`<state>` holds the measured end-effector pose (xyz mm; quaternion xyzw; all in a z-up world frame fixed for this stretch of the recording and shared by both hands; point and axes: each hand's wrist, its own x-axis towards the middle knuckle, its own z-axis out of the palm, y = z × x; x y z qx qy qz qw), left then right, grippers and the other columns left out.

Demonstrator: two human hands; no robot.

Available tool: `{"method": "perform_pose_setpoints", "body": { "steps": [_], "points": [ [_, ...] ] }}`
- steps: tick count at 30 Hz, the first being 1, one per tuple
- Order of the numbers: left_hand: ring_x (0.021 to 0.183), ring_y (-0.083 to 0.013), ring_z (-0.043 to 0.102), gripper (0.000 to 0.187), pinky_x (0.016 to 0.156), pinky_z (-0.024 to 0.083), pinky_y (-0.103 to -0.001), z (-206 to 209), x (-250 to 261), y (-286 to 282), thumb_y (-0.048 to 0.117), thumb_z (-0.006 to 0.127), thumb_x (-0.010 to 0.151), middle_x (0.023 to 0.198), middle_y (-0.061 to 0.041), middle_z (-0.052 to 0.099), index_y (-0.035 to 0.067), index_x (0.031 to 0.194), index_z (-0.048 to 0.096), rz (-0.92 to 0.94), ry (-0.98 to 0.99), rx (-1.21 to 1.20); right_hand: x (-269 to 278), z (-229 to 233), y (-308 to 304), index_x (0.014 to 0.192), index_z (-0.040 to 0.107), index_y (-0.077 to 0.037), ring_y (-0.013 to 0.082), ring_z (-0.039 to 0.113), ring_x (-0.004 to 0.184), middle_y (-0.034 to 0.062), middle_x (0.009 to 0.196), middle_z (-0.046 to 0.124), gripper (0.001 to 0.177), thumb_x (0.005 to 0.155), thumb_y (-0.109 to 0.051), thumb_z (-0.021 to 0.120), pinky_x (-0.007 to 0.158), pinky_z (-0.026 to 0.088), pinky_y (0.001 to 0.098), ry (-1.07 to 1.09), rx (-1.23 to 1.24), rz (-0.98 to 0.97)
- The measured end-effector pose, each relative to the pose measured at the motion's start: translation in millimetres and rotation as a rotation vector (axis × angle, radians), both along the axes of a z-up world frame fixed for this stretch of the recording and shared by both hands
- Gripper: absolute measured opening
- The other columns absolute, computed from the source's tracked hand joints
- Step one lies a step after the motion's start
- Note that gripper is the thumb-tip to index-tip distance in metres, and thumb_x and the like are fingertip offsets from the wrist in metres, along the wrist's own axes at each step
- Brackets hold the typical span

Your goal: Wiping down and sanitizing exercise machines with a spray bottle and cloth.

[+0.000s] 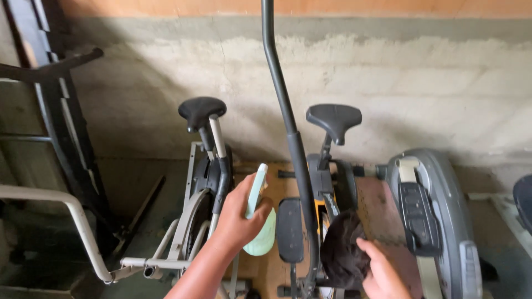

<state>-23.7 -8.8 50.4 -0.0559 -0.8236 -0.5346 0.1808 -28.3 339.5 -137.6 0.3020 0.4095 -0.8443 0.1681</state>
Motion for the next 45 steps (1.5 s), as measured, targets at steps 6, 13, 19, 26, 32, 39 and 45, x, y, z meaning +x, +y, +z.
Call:
{"method": "perform_pose_setpoints", "body": {
  "steps": [6, 13, 19, 26, 32, 39, 45],
  "points": [
    [0.099, -0.0342, 0.069, 0.047, 0.088, 0.054, -0.037, -8.2, -17.7, -37.1, 0.008, 0.069, 0.080, 0.108, -0.016, 0.070, 0.005, 0.126, 0.061, -0.074, 0.016, -0.086, 2.9, 45.1, -43.6, 0.117, 0.064, -0.003, 0.0200, 0.063, 0.104, 0.0095, 0.110, 0.065, 0.030, 0.088, 0.001, 0.058, 0.093, 0.051, 0.0336, 0.786, 0.837, 0.035],
    [0.095, -0.0344, 0.070, 0.046, 0.087, 0.056, -0.039, -20.8, -30.4, -67.3, 0.006, 0.066, 0.080, 0.103, -0.018, 0.068, 0.005, 0.126, 0.061, -0.180, -0.068, -0.028, -67.5, 141.7, -151.9, 0.127, 0.058, -0.010, 0.0114, 0.055, 0.106, 0.0048, 0.128, 0.060, 0.028, 0.099, -0.013, 0.062, 0.089, 0.044, 0.0267, 0.684, 0.669, -0.139],
    [0.100, -0.0382, 0.067, 0.048, 0.090, 0.054, -0.039, -28.5, -42.1, -76.1, 0.006, 0.066, 0.081, 0.108, -0.019, 0.068, 0.004, 0.129, 0.060, -0.263, -0.031, -0.077, -127.9, 137.7, -220.0, 0.123, 0.050, -0.008, 0.0443, 0.054, 0.131, 0.0244, 0.149, 0.044, 0.036, 0.098, -0.013, 0.075, 0.113, 0.045, 0.0467, 1.335, 1.704, -0.139],
    [0.098, -0.0377, 0.068, 0.050, 0.090, 0.054, -0.038, -42.7, -49.3, -81.6, 0.006, 0.066, 0.080, 0.109, -0.020, 0.067, 0.002, 0.130, 0.059, -0.352, -0.083, -0.023, -79.1, 35.3, -173.3, 0.130, 0.050, -0.012, 0.0545, 0.060, 0.117, 0.0354, 0.141, 0.046, 0.047, 0.093, -0.013, 0.079, 0.093, 0.054, 0.0536, 1.231, 1.927, -0.075],
    [0.096, -0.0388, 0.068, 0.053, 0.091, 0.054, -0.039, -47.5, -56.6, -79.6, 0.006, 0.064, 0.078, 0.104, -0.020, 0.067, 0.004, 0.130, 0.058, -0.401, -0.173, -0.036, -23.5, -34.4, -137.0, 0.126, 0.047, -0.013, 0.0527, 0.057, 0.118, 0.0328, 0.139, 0.046, 0.051, 0.086, -0.009, 0.078, 0.095, 0.051, 0.0532, 1.190, 1.772, -0.009],
    [0.105, -0.0440, 0.064, 0.050, 0.093, 0.053, -0.043, -61.2, -61.2, -76.6, 0.008, 0.066, 0.080, 0.112, -0.022, 0.066, 0.003, 0.129, 0.058, -0.499, -0.148, -0.070, -11.8, -7.9, -146.7, 0.124, 0.049, -0.010, 0.0526, 0.055, 0.119, 0.0338, 0.142, 0.038, 0.048, 0.085, -0.005, 0.076, 0.097, 0.050, 0.0539, 1.087, 1.679, 0.125],
    [0.103, -0.0430, 0.064, 0.054, 0.093, 0.053, -0.044, -58.3, -67.0, -63.5, 0.008, 0.065, 0.079, 0.106, -0.020, 0.066, 0.001, 0.132, 0.056, -0.571, -0.175, -0.115, -66.7, 83.4, -169.2, 0.128, 0.053, -0.009, 0.0503, 0.052, 0.133, 0.0320, 0.150, 0.035, 0.039, 0.096, -0.001, 0.074, 0.110, 0.049, 0.0532, 1.351, 1.702, 0.012]
  ]
}}
